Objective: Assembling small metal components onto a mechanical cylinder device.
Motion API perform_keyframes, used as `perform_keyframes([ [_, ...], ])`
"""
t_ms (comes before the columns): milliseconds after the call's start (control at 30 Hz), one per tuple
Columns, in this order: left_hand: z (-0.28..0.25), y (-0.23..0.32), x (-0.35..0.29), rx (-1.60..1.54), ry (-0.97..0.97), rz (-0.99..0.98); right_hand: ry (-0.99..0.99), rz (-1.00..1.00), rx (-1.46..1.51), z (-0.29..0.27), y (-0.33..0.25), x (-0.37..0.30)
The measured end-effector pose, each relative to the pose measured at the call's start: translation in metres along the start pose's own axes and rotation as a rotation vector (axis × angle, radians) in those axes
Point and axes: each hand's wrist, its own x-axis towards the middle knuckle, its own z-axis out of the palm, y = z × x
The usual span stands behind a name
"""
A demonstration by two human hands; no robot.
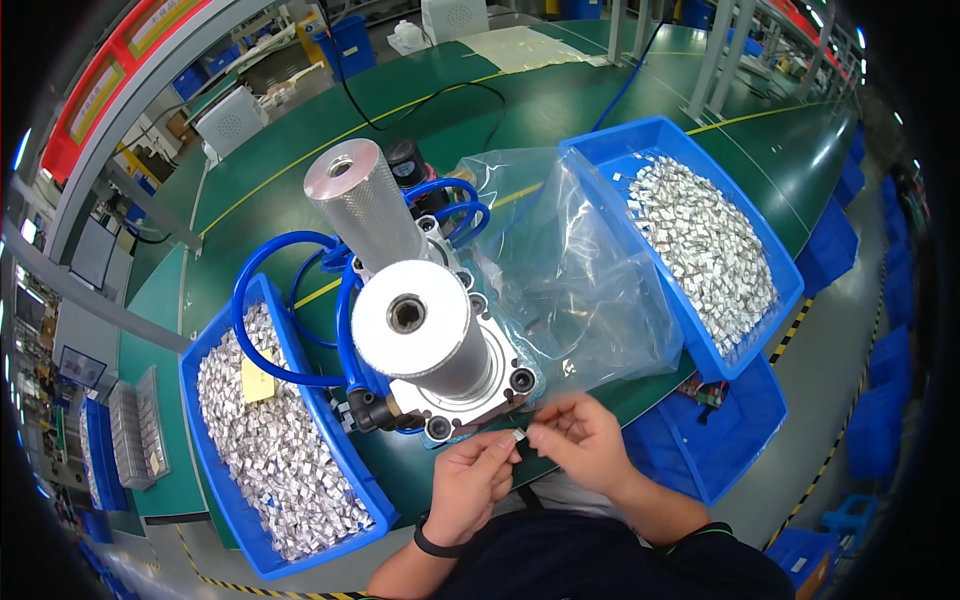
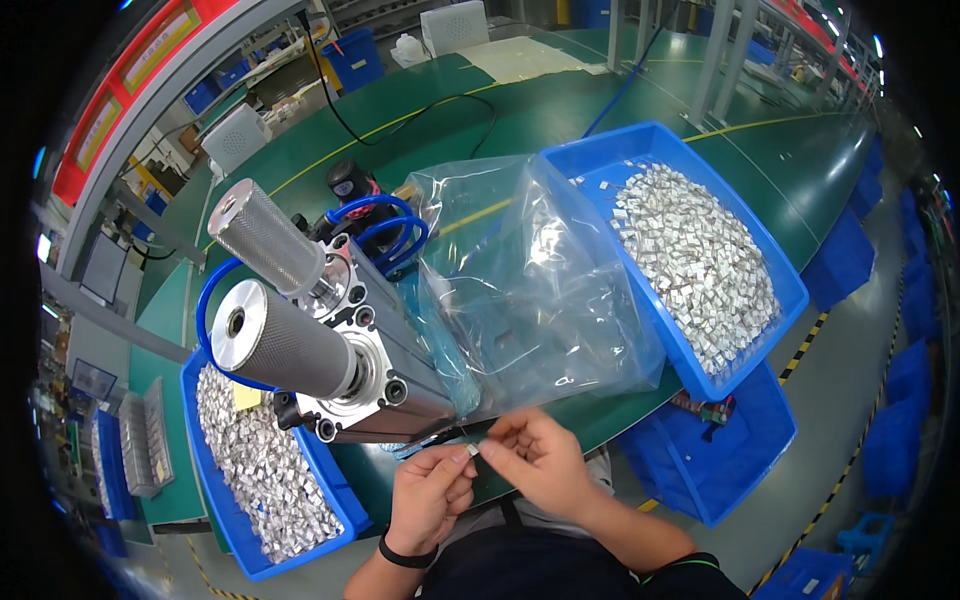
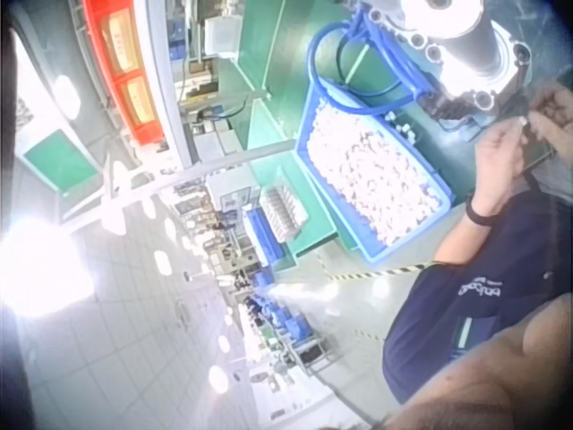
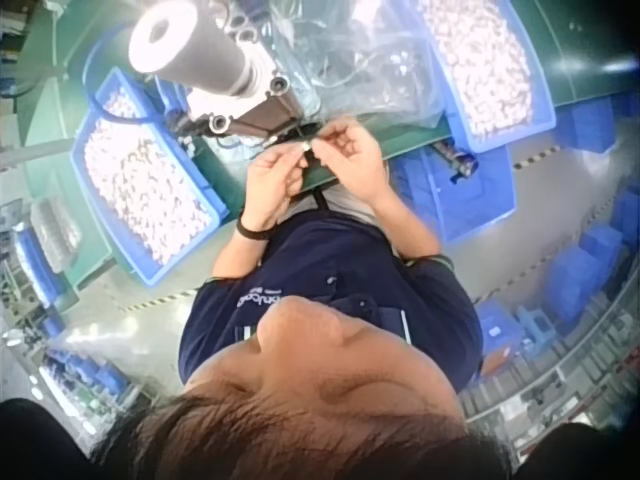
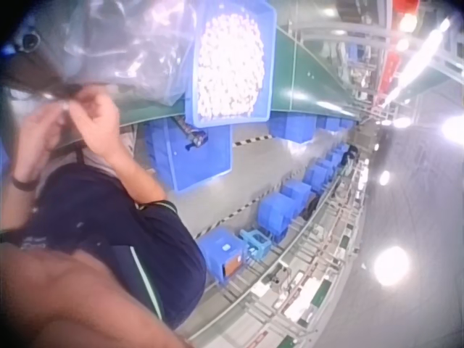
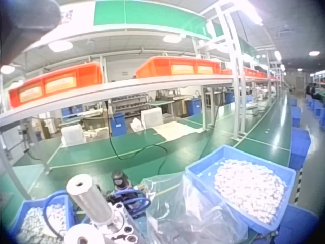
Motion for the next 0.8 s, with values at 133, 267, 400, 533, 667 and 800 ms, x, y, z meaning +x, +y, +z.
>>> perform_keyframes([
  [133, 0.004, -0.002, 0.007, -0.111, 0.050, -0.029, -0.149, -0.234, -0.176, -0.003, 0.000, -0.001],
  [267, 0.001, -0.003, 0.011, -0.114, 0.020, -0.008, -0.139, -0.385, -0.476, -0.002, -0.007, 0.004],
  [400, 0.000, -0.006, 0.013, -0.140, 0.053, -0.006, -0.105, -0.325, -0.500, 0.001, -0.011, 0.008],
  [533, 0.001, -0.008, 0.013, -0.157, 0.091, 0.003, -0.093, -0.323, -0.511, 0.002, -0.005, 0.011],
  [667, 0.003, -0.007, 0.012, -0.167, 0.112, 0.004, -0.087, -0.348, -0.526, 0.003, -0.004, 0.014],
  [800, 0.002, -0.009, 0.013, -0.193, 0.102, 0.003, -0.074, -0.335, -0.493, 0.004, -0.002, 0.016],
])
